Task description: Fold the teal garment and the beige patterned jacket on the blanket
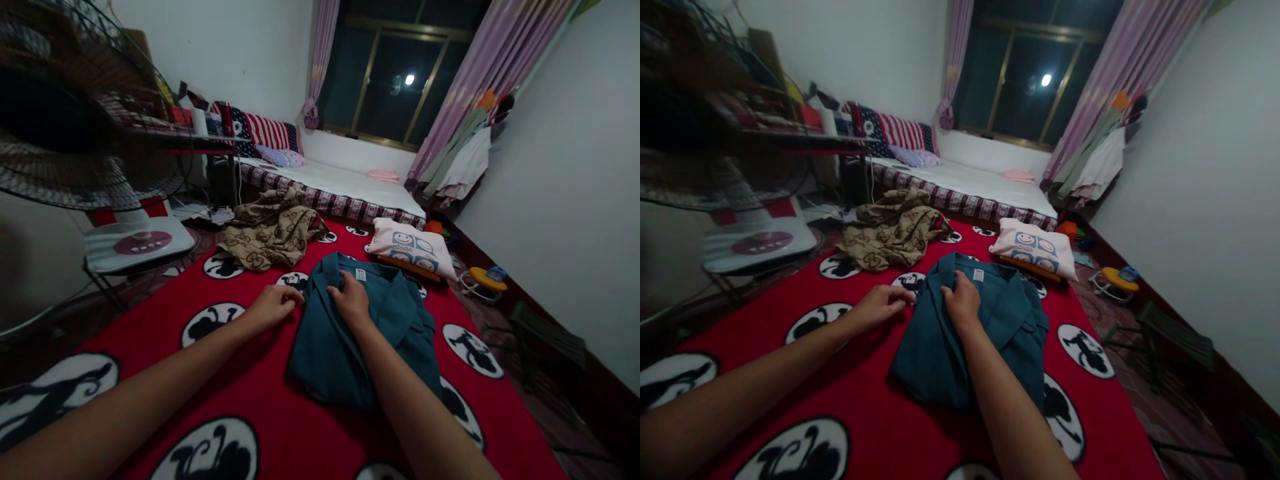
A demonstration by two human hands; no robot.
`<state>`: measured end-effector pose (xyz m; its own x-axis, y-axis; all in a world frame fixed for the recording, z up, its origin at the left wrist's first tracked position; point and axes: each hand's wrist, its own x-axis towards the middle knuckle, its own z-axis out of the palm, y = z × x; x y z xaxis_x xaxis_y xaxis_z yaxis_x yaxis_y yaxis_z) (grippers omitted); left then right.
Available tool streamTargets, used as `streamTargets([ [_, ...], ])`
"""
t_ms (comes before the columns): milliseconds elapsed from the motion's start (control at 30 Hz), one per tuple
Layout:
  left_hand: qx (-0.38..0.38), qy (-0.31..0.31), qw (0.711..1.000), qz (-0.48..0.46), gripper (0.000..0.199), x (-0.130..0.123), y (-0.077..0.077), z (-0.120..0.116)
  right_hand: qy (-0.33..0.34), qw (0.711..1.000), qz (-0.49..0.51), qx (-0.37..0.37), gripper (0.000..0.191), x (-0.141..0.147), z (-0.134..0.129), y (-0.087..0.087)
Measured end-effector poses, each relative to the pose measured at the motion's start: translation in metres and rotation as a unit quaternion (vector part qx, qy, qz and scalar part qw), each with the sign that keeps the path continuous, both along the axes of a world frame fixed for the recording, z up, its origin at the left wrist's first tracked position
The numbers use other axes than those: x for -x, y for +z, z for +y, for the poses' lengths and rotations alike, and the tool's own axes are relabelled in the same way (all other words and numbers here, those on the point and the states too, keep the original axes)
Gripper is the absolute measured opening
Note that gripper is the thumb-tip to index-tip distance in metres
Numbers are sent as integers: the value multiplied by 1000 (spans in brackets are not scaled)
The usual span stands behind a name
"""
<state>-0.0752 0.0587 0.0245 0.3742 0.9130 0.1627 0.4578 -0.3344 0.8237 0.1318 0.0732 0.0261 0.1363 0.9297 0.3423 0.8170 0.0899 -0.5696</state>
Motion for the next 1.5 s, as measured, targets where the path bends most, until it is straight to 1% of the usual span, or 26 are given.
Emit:
streamTargets([
  [67,-5,47,999,-14,30,1,-7,12,-15,994,88,-58,32,-7,2,-8],
  [100,-5,64,998,-23,31,1,-11,19,-25,987,127,-100,28,-10,2,-11],
  [133,1,79,996,-36,33,-1,-14,26,-37,978,151,-140,26,-13,1,-12],
  [200,29,97,992,-70,37,-7,-20,38,-75,967,150,-192,25,-17,-1,-10],
  [267,68,98,988,-102,42,-16,-23,48,-120,971,102,-182,27,-21,-3,-7],
  [333,100,89,983,-124,45,-27,-24,54,-139,980,48,-131,34,-24,-4,-5],
  [400,113,88,979,-143,46,-36,-23,56,-124,988,5,-94,35,-26,-5,-6],
  [433,115,90,977,-157,45,-40,-22,56,-110,989,-12,-97,33,-26,-5,-6],
  [533,135,93,955,-247,40,-49,-18,54,-57,982,-42,-175,28,-24,-7,-8],
  [600,159,78,936,-304,36,-54,-15,52,-14,972,-41,-232,26,-21,-9,-7],
  [667,177,64,924,-331,35,-59,-14,51,14,964,-25,-265,24,-19,-12,-5],
  [767,180,69,924,-331,32,-63,-19,52,-6,962,-14,-271,28,-18,-14,-4],
  [833,167,96,928,-318,35,-61,-22,54,-32,970,-23,-242,39,-20,-13,-7],
  [867,146,115,934,-306,39,-60,-22,54,-35,975,-32,-218,44,-21,-12,-9],
  [900,105,137,943,-283,44,-58,-20,54,-31,980,-40,-194,47,-21,-10,-13],
  [967,-28,171,964,-204,49,-58,-11,53,-13,986,-50,-159,46,-21,-5,-19],
  [1000,-102,166,968,-155,47,-60,-5,51,-5,987,-49,-151,43,-19,-4,-21],
  [1033,-167,143,969,-109,40,-63,2,49,0,988,-41,-150,41,-18,-2,-22],
  [1067,-211,103,969,-73,33,-69,9,47,3,988,-26,-152,39,-17,-2,-22],
  [1100,-231,56,970,-49,29,-76,15,44,9,988,-4,-157,37,-16,-3,-20],
  [1167,-230,-17,973,5,33,-92,23,40,17,984,50,-172,34,-17,-8,-11],
  [1200,-219,-28,974,44,37,-100,25,39,14,981,76,-181,33,-21,-13,-4],
  [1300,-173,-9,968,181,48,-118,22,39,-39,977,95,-186,31,-43,-30,18],
  [1400,-133,-14,954,268,56,-127,16,41,-127,983,8,-131,38,-76,-44,29],
  [1433,-128,-19,951,282,56,-129,13,41,-152,983,-31,-96,44,-87,-46,28],
  [1500,-129,-24,945,299,57,-134,6,42,-180,978,-106,-6,59,-106,-48,19],
])
